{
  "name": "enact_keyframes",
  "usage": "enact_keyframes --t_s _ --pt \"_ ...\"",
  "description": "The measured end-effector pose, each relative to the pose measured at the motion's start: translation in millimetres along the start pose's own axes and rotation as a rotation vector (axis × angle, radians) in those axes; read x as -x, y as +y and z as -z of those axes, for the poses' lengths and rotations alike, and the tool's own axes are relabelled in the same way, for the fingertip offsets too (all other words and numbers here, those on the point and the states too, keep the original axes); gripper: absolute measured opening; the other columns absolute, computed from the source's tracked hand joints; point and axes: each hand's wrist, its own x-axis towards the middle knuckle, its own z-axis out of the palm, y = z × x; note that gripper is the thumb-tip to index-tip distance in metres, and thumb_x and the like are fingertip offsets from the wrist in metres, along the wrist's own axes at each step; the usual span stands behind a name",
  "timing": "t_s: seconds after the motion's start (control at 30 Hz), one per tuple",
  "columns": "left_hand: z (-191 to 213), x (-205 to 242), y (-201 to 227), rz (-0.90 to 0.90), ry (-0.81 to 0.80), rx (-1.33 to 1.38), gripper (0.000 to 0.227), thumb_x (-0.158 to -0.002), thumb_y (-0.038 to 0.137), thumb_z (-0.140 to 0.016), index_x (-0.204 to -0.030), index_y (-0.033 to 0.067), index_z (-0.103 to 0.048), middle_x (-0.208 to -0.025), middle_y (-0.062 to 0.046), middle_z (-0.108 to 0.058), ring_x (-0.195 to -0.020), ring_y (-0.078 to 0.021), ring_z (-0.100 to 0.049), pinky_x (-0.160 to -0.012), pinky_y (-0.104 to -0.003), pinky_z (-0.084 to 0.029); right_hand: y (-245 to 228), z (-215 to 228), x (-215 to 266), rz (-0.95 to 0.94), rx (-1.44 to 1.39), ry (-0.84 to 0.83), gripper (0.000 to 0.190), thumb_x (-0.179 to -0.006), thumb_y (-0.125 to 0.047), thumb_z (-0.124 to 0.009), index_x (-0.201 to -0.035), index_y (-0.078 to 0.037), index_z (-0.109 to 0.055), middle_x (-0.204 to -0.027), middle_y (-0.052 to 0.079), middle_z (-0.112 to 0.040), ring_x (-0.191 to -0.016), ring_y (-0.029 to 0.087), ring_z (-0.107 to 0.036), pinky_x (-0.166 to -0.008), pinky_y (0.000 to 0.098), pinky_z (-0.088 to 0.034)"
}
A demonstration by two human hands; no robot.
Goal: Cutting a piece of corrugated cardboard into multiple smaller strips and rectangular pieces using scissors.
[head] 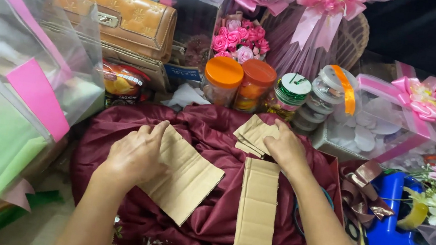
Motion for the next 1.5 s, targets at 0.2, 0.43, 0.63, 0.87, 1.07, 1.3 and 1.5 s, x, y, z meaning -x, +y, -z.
enact_keyframes --t_s 0.2,0.43,0.63,0.87,1.07,1.3,1.5 --pt "30.6 19.3 11.8 -0.108 0.063 0.138 0.107 -0.076 0.026 -0.087 -0.161 0.0165 -0.023 -0.131 -0.021 -0.057 -0.122 -0.0427 -0.062 -0.1 -0.054 -0.056 -11.2 9.1 24.2 0.012 0.196 -0.001 0.07 -0.085 -0.053 -0.052 -0.149 -0.025 -0.057 -0.141 0.016 -0.062 -0.134 0.035 -0.057 -0.113 0.049 -0.042" --pt "59.8 38.4 2.2 -0.09 0.085 0.336 0.077 -0.083 0.023 -0.076 -0.153 0.0234 -0.043 -0.13 -0.02 -0.069 -0.126 -0.0442 -0.063 -0.106 -0.059 -0.05 -36.6 47.6 64.6 0.076 0.204 0.087 0.063 -0.089 -0.052 -0.055 -0.143 -0.022 -0.064 -0.134 0.018 -0.06 -0.13 0.041 -0.056 -0.115 0.048 -0.039" --pt "60.5 47.0 -14.8 -0.064 0.344 0.723 0.052 -0.079 0.031 -0.08 -0.128 0.0167 -0.069 -0.111 0.0 -0.076 -0.094 -0.0117 -0.067 -0.081 -0.031 -0.052 -82.6 134.6 129.8 -0.084 0.073 0.086 0.055 -0.101 -0.046 -0.047 -0.152 -0.026 -0.051 -0.119 0.009 -0.063 -0.081 0.019 -0.06 -0.064 0.0305 -0.051" --pt "51.4 41.9 20.8 -0.083 0.306 1.458 0.033 -0.091 0.014 -0.067 -0.122 0.0055 -0.065 -0.105 -0.005 -0.072 -0.085 -0.0122 -0.064 -0.069 -0.029 -0.056 -48.0 134.0 165.0 -0.224 0.41 -0.199 0.031 -0.105 -0.038 -0.048 -0.128 -0.03 -0.067 -0.077 -0.004 -0.077 -0.05 0.009 -0.052 -0.052 0.0236 -0.047" --pt "24.0 22.6 54.5 -0.119 0.189 1.744 0.04 -0.09 0.014 -0.065 -0.129 0.004 -0.062 -0.117 -0.011 -0.076 -0.096 -0.0178 -0.072 -0.082 -0.034 -0.061 86.4 69.3 161.8 0.069 0.488 -0.211 0.08 -0.085 -0.05 -0.071 -0.151 -0.014 -0.043 -0.147 0.012 -0.053 -0.138 0.033 -0.05 -0.116 0.0446 -0.04" --pt "16.0 16.2 66.9 -0.058 0.14 1.915 0.042 -0.089 0.013 -0.068 -0.129 0.0037 -0.059 -0.118 -0.014 -0.075 -0.099 -0.0214 -0.071 -0.087 -0.036 -0.061 75.7 59.5 159.6 -0.032 0.482 -0.155 0.085 -0.084 -0.05 -0.068 -0.154 -0.016 -0.035 -0.149 0.009 -0.048 -0.143 0.033 -0.041 -0.112 0.0527 -0.043" --pt "12.6 17.9 72.1 -0.016 0.106 1.989 0.043 -0.087 0.013 -0.07 -0.127 0.0025 -0.06 -0.118 -0.016 -0.075 -0.101 -0.0237 -0.071 -0.089 -0.038 -0.06 63.7 56.5 157.5 -0.188 0.438 -0.044 0.067 -0.082 -0.048 -0.065 -0.138 -0.015 -0.049 -0.136 0.006 -0.065 -0.127 0.032 -0.062 -0.1 0.0523 -0.053"
